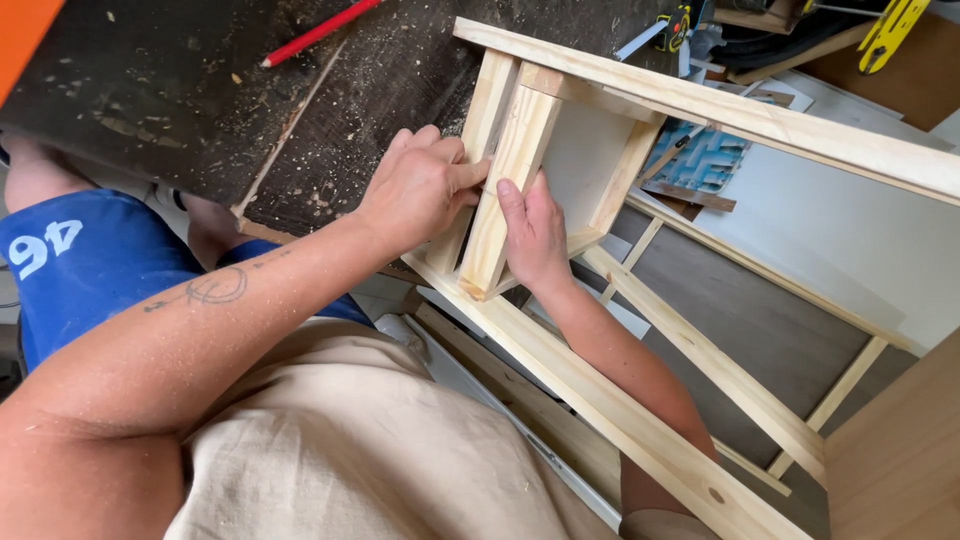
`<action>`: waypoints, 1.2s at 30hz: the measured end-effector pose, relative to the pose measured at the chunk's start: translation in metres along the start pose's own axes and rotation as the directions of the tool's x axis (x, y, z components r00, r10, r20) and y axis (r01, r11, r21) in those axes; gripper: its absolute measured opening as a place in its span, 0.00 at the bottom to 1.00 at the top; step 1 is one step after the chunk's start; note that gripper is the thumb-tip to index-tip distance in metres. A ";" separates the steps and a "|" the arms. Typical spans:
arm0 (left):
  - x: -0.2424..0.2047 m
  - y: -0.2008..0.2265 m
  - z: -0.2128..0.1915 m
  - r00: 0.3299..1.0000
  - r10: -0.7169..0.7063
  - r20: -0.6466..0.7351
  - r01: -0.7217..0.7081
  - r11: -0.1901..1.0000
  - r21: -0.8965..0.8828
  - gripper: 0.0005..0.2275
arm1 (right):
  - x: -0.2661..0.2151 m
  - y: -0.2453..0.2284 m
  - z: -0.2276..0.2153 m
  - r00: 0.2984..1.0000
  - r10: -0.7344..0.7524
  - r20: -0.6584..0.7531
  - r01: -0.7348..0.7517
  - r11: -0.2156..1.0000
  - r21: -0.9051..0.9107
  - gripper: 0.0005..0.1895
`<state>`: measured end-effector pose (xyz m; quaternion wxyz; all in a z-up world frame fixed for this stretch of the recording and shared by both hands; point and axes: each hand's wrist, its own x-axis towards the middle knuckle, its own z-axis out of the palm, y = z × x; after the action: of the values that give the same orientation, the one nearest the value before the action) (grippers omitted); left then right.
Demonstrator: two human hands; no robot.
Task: Assembling a wooden frame structure by aligning pieces and fastening them with a power drill and screws.
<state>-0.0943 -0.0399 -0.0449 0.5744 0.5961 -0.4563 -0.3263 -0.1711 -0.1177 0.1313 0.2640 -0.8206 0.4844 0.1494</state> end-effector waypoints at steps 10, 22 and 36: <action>0.014 0.011 -0.008 0.773 -0.546 0.324 0.632 0.710 -0.310 0.28 | 0.002 0.028 0.004 1.000 0.030 0.000 -0.030 0.999 0.017 0.24; 0.007 -0.002 -0.003 0.790 -0.465 0.400 0.612 0.645 -0.457 0.15 | 0.009 -0.002 0.010 0.997 0.040 0.063 -0.040 0.999 -0.001 0.28; -0.015 0.052 -0.047 0.697 -0.454 0.555 0.683 0.657 -0.320 0.46 | 0.007 0.019 -0.017 0.888 0.239 0.393 -0.292 0.953 0.079 0.42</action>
<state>-0.0658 -0.0040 0.0104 0.4578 0.4520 -0.2523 -0.7228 -0.1847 -0.1399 0.1360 0.3847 -0.6822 0.5409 0.3065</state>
